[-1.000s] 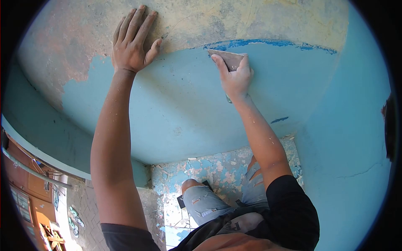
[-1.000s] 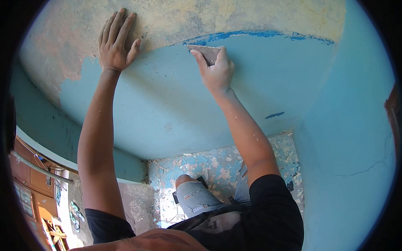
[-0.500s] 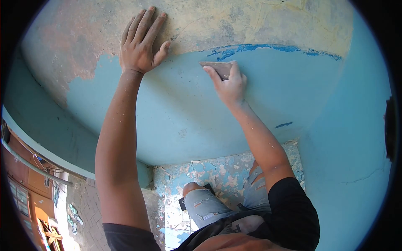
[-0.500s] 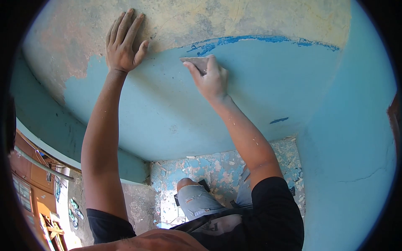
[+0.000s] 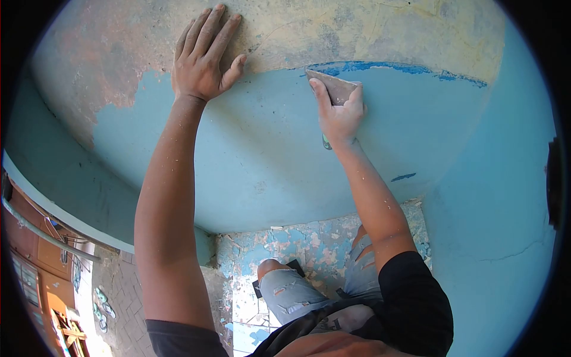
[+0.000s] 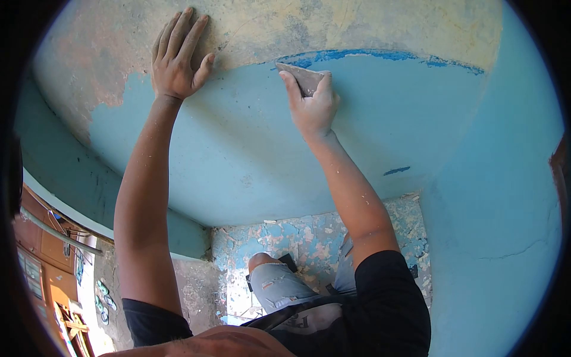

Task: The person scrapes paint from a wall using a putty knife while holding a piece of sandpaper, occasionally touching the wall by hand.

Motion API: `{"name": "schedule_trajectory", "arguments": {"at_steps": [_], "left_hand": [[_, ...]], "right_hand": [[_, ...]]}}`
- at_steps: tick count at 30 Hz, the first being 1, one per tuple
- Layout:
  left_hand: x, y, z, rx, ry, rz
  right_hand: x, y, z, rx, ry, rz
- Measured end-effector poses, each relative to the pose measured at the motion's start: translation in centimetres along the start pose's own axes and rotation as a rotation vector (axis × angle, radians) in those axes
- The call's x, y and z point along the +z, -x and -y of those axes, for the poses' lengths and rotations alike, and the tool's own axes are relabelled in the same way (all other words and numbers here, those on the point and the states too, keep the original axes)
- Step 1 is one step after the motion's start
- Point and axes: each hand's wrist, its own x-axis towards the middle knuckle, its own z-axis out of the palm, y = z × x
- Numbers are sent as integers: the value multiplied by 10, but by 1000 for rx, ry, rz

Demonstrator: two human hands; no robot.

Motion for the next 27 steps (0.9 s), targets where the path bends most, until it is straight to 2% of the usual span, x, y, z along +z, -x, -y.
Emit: {"name": "schedule_trajectory", "arguments": {"at_steps": [1, 5, 7, 11, 13, 14, 16, 17, 19, 20, 22, 25, 27], "left_hand": [[0, 1, -1, -1, 1, 1], [1, 1, 0, -25, -2, 17], [0, 2, 0, -28, -7, 28], [-1, 2, -2, -24, 7, 29], [-2, 1, 1, -33, -15, 36], [-2, 1, 1, -28, -11, 33], [-1, 2, -2, -24, 7, 37], [0, 2, -2, -21, 12, 30], [0, -1, 2, -12, 6, 15], [-1, -1, 0, -22, -8, 30], [-2, 1, -1, -31, -28, 55], [0, 0, -1, -36, 17, 17], [0, 0, -1, -35, 8, 21]], "right_hand": [[-1, 0, 3, -126, 126, 32], [-5, -14, -4, 9, 35, -24], [3, -3, -3, -169, 44, 7], [-9, -11, 6, -97, 58, 80], [-9, -15, 3, 52, -51, -57], [-6, -12, 2, 53, -52, -56], [-3, -3, 2, -169, 62, 59], [-9, -5, 3, -168, 67, 59], [-15, -15, 6, 46, 29, 52], [-12, -12, 5, 39, 23, 51], [-5, 4, 2, -115, 93, 71], [-13, -6, -2, -100, 86, 114], [-10, -5, 4, -42, 45, 53]]}}
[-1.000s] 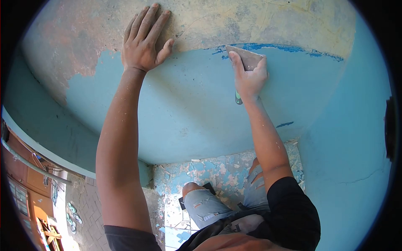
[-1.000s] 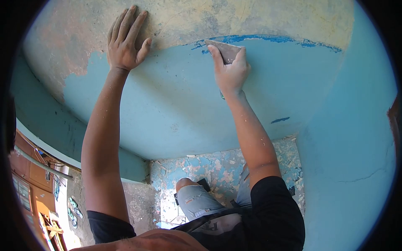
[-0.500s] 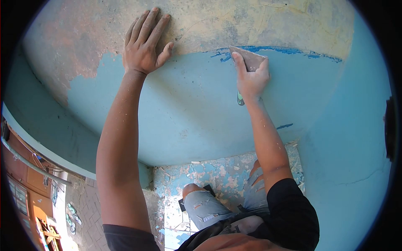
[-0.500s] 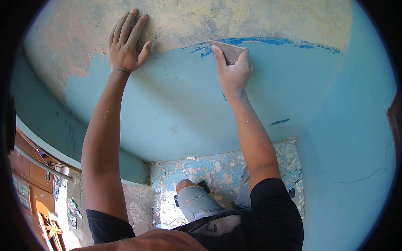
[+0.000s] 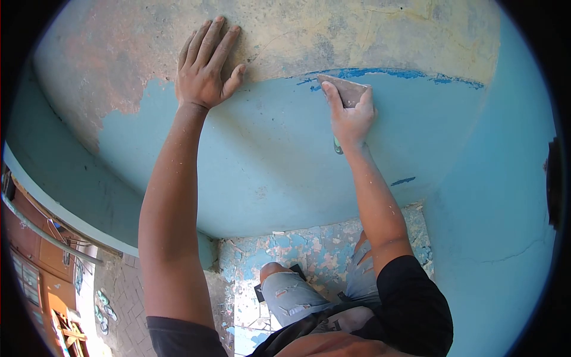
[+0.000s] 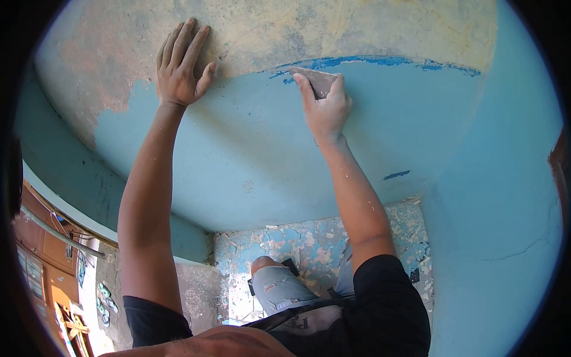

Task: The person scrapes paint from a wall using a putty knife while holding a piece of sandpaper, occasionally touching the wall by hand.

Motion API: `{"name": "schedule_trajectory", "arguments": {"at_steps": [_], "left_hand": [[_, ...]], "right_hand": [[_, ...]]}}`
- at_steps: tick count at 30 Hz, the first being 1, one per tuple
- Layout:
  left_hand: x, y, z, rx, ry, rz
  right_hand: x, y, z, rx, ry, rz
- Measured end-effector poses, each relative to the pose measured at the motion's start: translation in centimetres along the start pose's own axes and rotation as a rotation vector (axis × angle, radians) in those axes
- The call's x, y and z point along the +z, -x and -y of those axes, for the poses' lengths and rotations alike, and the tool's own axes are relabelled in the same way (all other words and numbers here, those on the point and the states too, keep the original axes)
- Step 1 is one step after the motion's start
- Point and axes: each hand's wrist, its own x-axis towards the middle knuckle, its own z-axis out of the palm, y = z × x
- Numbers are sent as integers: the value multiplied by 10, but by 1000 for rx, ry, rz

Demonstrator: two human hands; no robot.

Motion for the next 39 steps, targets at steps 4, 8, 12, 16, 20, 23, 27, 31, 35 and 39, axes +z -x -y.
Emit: {"name": "schedule_trajectory", "arguments": {"at_steps": [4, 8, 12, 16, 20, 23, 27, 31, 35, 39], "left_hand": [[1, 0, 0, 5, 11, -7], [-1, 1, 1, -6, -42, 20], [-1, 1, -1, 5, 7, 18], [-1, 0, 0, 8, -20, -3], [-1, 1, -2, 7, -9, -1], [-1, 1, -1, 0, -17, 20], [-2, 1, -2, 8, -9, 21], [-2, -1, -1, 3, -6, 24], [-2, -1, -2, 3, 3, 18], [-4, 0, -2, 2, 0, 23]], "right_hand": [[6, 11, 0, -85, 76, 83], [13, 4, -14, 144, -161, -76], [6, 7, 5, -64, 31, 23], [12, 2, -2, 108, -86, -60], [7, 3, 3, -30, 47, 44], [14, 1, -3, 185, -141, -89], [15, 9, 8, -46, 34, 18], [16, 0, 0, 136, -137, -86], [13, 7, 9, -72, 25, 66], [16, 9, 4, -4, -3, -11]]}}
